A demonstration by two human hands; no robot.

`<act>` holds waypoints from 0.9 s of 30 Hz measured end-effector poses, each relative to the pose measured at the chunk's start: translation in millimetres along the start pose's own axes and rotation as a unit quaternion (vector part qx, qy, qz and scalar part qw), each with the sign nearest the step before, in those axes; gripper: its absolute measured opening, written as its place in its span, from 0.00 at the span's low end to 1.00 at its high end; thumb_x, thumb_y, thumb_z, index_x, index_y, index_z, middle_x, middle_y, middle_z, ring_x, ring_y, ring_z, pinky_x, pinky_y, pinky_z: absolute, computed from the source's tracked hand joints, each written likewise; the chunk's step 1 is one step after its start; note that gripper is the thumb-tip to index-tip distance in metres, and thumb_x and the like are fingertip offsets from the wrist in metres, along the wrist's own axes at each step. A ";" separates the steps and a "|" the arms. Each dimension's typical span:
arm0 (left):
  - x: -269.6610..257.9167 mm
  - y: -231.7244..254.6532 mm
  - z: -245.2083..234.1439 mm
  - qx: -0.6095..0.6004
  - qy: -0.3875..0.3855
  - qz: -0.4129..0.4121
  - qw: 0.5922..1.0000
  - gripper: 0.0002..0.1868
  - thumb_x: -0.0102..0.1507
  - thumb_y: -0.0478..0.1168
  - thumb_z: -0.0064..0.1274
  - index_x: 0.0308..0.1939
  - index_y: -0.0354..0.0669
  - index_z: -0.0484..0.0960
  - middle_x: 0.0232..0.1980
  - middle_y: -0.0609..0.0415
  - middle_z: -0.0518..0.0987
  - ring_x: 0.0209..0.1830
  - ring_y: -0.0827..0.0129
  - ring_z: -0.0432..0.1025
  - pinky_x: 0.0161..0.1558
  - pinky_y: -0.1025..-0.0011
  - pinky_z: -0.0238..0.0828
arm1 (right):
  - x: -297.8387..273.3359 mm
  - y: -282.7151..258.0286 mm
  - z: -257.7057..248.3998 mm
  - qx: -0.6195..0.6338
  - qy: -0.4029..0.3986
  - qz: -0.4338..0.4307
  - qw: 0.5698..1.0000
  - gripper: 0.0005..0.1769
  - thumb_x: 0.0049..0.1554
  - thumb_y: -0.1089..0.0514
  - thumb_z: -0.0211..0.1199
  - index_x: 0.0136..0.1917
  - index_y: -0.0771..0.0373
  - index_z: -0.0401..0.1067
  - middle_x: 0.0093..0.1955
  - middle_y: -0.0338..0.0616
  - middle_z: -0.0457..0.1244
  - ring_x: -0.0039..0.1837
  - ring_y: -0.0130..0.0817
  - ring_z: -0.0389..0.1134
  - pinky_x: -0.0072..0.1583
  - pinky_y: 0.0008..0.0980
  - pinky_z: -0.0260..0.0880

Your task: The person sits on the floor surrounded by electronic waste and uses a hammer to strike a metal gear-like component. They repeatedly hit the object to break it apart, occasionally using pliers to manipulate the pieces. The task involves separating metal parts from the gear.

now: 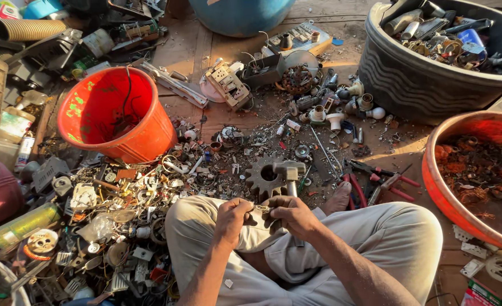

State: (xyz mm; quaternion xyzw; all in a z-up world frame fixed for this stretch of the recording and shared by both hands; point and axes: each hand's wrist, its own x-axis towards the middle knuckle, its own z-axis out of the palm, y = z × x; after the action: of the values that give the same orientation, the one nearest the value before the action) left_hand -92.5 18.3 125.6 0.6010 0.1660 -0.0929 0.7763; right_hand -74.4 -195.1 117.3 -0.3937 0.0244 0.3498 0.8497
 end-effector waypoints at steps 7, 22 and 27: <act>-36.8 51.0 25.2 0.172 0.048 0.032 0.983 0.14 0.55 0.42 0.56 0.22 0.32 0.81 0.20 0.52 0.78 0.19 0.73 0.72 0.24 0.73 0.67 | -4.2 13.5 9.7 0.029 -0.008 0.028 0.999 0.07 0.62 0.62 0.60 0.46 0.70 0.73 0.36 0.51 0.69 0.36 0.38 0.73 0.36 0.37 0.76; -16.9 19.7 10.8 -0.041 0.020 -0.044 0.998 0.07 0.56 0.35 0.59 0.25 0.35 0.80 0.23 0.56 0.73 0.20 0.72 0.68 0.27 0.72 0.71 | -6.9 17.0 9.3 0.046 -0.060 -0.009 0.997 0.10 0.61 0.63 0.62 0.52 0.73 0.75 0.40 0.46 0.68 0.39 0.33 0.72 0.40 0.34 0.76; -21.1 17.2 0.8 -0.130 -0.053 -0.053 0.989 0.05 0.61 0.35 0.60 0.31 0.39 0.83 0.29 0.56 0.79 0.28 0.74 0.70 0.37 0.74 0.71 | -8.4 14.8 7.5 -0.045 -0.053 -0.047 0.996 0.13 0.60 0.63 0.64 0.56 0.73 0.75 0.46 0.45 0.69 0.46 0.32 0.72 0.47 0.34 0.75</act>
State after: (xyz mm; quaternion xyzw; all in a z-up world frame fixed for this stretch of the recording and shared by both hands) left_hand -106.0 20.8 149.0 0.4799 0.1670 -0.1434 0.8493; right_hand -91.6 -188.2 115.5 -0.4132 -0.0553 0.3306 0.8467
